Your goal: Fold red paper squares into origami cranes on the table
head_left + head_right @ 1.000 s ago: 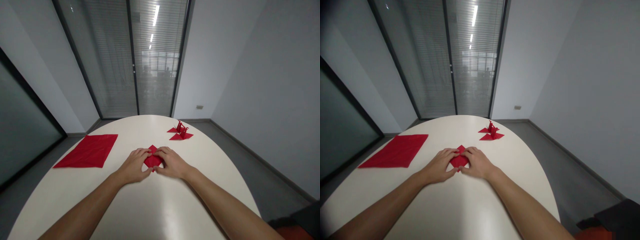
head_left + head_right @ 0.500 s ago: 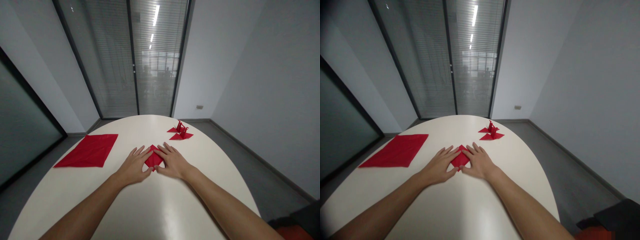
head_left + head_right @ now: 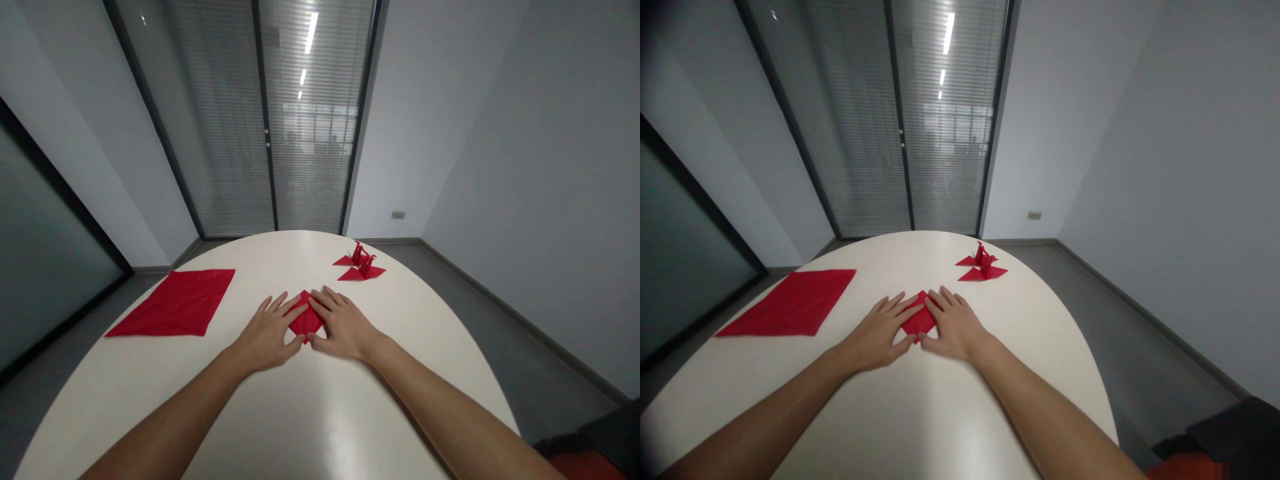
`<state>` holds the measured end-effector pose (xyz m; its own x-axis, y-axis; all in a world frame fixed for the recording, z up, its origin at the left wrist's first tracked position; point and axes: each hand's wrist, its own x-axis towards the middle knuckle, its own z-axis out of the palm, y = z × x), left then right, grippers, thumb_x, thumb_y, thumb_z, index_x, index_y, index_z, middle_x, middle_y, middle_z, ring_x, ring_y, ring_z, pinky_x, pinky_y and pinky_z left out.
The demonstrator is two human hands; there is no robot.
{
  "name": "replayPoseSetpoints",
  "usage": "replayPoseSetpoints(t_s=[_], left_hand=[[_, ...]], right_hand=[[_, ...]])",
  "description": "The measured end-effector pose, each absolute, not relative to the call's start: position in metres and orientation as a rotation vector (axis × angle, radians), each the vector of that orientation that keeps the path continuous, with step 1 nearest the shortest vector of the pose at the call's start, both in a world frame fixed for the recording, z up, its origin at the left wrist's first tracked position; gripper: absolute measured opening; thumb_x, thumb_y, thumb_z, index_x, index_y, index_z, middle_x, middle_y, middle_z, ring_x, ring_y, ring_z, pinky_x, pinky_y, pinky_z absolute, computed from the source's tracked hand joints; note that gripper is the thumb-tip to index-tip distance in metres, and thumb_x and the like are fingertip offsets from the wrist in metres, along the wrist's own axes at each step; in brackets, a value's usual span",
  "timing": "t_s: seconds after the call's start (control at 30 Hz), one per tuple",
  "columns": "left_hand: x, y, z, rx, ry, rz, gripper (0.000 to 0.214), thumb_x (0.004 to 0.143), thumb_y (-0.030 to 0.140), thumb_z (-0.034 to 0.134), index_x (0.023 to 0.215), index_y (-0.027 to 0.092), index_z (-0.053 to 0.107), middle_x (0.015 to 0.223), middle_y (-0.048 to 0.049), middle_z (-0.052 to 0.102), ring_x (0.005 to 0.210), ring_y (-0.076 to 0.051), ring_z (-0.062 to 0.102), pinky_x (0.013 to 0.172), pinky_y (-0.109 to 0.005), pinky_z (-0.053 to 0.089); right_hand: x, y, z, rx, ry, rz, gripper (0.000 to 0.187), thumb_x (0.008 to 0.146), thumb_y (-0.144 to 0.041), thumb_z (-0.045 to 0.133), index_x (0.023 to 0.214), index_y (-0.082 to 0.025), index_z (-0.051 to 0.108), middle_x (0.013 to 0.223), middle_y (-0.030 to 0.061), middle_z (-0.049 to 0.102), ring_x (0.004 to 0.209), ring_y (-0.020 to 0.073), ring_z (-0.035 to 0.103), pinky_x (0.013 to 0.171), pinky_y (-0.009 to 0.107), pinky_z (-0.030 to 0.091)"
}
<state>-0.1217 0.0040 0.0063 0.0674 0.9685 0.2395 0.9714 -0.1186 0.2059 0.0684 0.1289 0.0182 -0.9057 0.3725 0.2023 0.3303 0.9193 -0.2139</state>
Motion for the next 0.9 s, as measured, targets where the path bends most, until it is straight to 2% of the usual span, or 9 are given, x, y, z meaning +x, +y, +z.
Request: replayPoseSetpoints(t_s=[0.17,0.4,0.63,0.77,0.9], left_hand=[[-0.1210,0.0038,0.0076,-2.298,-2.121,-0.482,0.065,0.094,0.041,0.056,0.155,0.034,0.035,0.164,-0.0020,0.032,0.151,-0.037,0.025,0.120,-0.061,0.023],[-0.1215,0.0039,0.0066,-2.313,-2.153,-0.469,0.067,0.095,0.044,0.052,0.157,0.033,0.030,0.165,-0.0024,0.029,0.153,-0.037,0.022,0.120,-0.061,0.021],[-0.1224,0.0046,0.0039,-2.291,-2.211,-0.404,0.073,0.095,0.047,0.050,0.160,0.026,0.024,0.165,-0.0039,0.026,0.154,-0.035,0.017,0.123,-0.057,0.019],[-0.1221,0.0061,0.0039,-2.264,-2.238,-0.322,0.076,0.094,0.050,0.048,0.160,0.021,0.025,0.167,-0.0043,0.019,0.155,-0.035,0.012,0.124,-0.056,0.015],[-0.1224,0.0067,0.0043,-2.258,-2.259,-0.278,0.078,0.094,0.053,0.046,0.160,0.019,0.024,0.167,-0.0043,0.017,0.155,-0.035,0.012,0.124,-0.056,0.014]], right_hand=[[0.0671,0.1301,0.0183,-0.504,-2.833,0.268,0.077,0.084,-0.054,0.062,0.148,-0.012,0.049,0.154,0.0180,0.046,0.146,0.0386,0.034,0.119,0.053,0.029],[0.0684,0.1317,0.0174,-0.590,-2.859,0.299,0.079,0.084,-0.059,0.062,0.151,-0.020,0.046,0.158,0.0166,0.039,0.148,0.0410,0.030,0.117,0.060,0.027],[0.0699,0.1315,0.0185,-0.667,-2.921,0.380,0.083,0.088,-0.064,0.054,0.157,-0.022,0.035,0.164,0.0133,0.028,0.152,0.0397,0.019,0.121,0.060,0.017],[0.0698,0.1309,0.0218,-0.750,-2.973,0.467,0.092,0.088,-0.071,0.048,0.161,-0.020,0.023,0.167,0.0118,0.018,0.154,0.0385,0.010,0.123,0.059,0.008],[0.0695,0.1314,0.0226,-0.812,-2.984,0.523,0.101,0.084,-0.075,0.050,0.161,-0.019,0.018,0.168,0.0116,0.011,0.155,0.0381,0.004,0.123,0.060,0.003]])
